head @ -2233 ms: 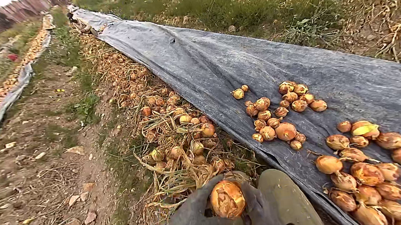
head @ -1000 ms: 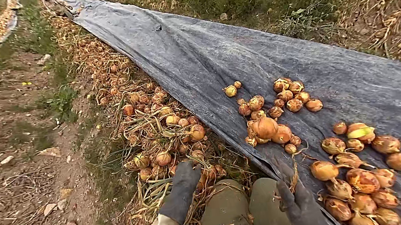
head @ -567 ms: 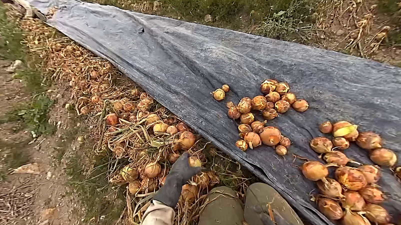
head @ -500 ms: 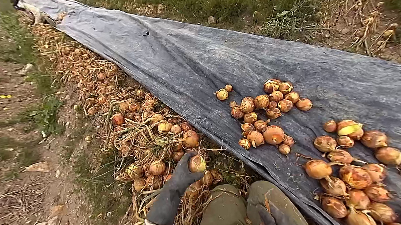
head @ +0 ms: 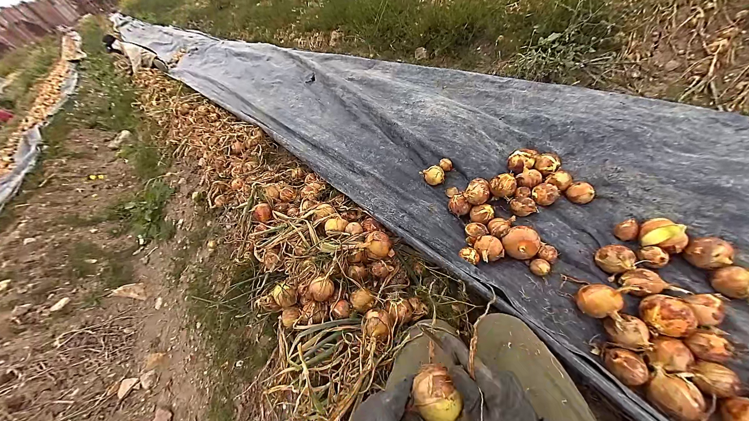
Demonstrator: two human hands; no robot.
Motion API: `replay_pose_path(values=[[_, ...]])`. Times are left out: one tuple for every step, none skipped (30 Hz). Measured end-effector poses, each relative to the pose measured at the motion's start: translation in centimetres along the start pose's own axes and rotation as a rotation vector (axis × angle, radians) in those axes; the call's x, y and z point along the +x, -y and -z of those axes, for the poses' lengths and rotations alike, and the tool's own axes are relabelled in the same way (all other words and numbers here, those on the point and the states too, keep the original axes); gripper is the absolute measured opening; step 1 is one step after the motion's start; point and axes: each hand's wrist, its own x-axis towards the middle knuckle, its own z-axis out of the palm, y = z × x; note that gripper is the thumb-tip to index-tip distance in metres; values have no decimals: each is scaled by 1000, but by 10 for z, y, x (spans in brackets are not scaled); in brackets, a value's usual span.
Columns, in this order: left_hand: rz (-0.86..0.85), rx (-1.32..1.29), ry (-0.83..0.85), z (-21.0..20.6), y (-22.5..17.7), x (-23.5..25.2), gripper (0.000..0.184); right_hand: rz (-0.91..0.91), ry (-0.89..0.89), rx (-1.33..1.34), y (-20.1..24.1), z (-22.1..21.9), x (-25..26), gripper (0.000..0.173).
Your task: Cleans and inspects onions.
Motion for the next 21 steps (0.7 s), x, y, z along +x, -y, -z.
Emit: replay_pose_path(values=[[22, -25, -1, -1, 2, -3, 36, 49, -77, -65, -3, 2, -3, 50], [34, -38, -9, 1, 4, -5, 33, 55, -145, -63, -7, 5, -6, 50], [38, -40, -36, 6, 3, -7, 33, 22, -159, -32, -12, 11, -9, 51], [34, -37, -76, 11, -2, -8, 33, -35, -136, -23, -13, 18, -11, 52], [25, -8, -109, 16, -8, -9, 34, -132, -44, -60, -15, 25, -12, 54], [11, 39, -138, 21, -17, -10, 35, -226, 93, -125, -15, 29, -12, 56], [-9, 97, -155, 25, -27, -11, 37, -325, 255, -148, -4, 34, -10, 57], [-36, 164, -163, 25, -37, -11, 40, -384, 339, -83, 14, 36, -10, 55], [-55, 234, -148, 24, -44, -8, 42, -394, 307, -2, 24, 33, -13, 50], [-57, 286, -107, 20, -49, -3, 44, -382, 248, 91, 27, 29, -18, 46], [-43, 320, -57, 14, -51, 3, 44, -392, 281, 194, 32, 34, -18, 44], [-26, 342, -12, 7, -51, 8, 44, -413, 311, 287, 34, 38, -18, 42], [-14, 363, 39, 2, -53, 13, 46, -448, 314, 372, 36, 39, -17, 42], [-17, 378, 86, -2, -56, 18, 48, -494, 304, 437, 36, 40, -15, 41], [-31, 385, 123, -4, -61, 21, 48, -554, 230, 461, 36, 36, -16, 39], [-31, 399, 168, -4, -71, 22, 48, -593, 195, 432, 35, 34, -17, 40], [3, 432, 251, 1, -88, 22, 47, -607, 235, 360, 32, 37, -15, 41], [39, 448, 333, 9, -105, 21, 48, -607, 331, 318, 27, 44, -11, 44], [-80, 469, 243, 9, -98, 25, 47, -567, 389, 272, 19, 46, -7, 47], [-72, 447, 259, 19, -100, 32, 47, -474, 336, 233, 7, 41, -6, 47], [11, 450, 273, 31, -102, 41, 46, -339, 206, 202, -10, 30, -6, 45]])
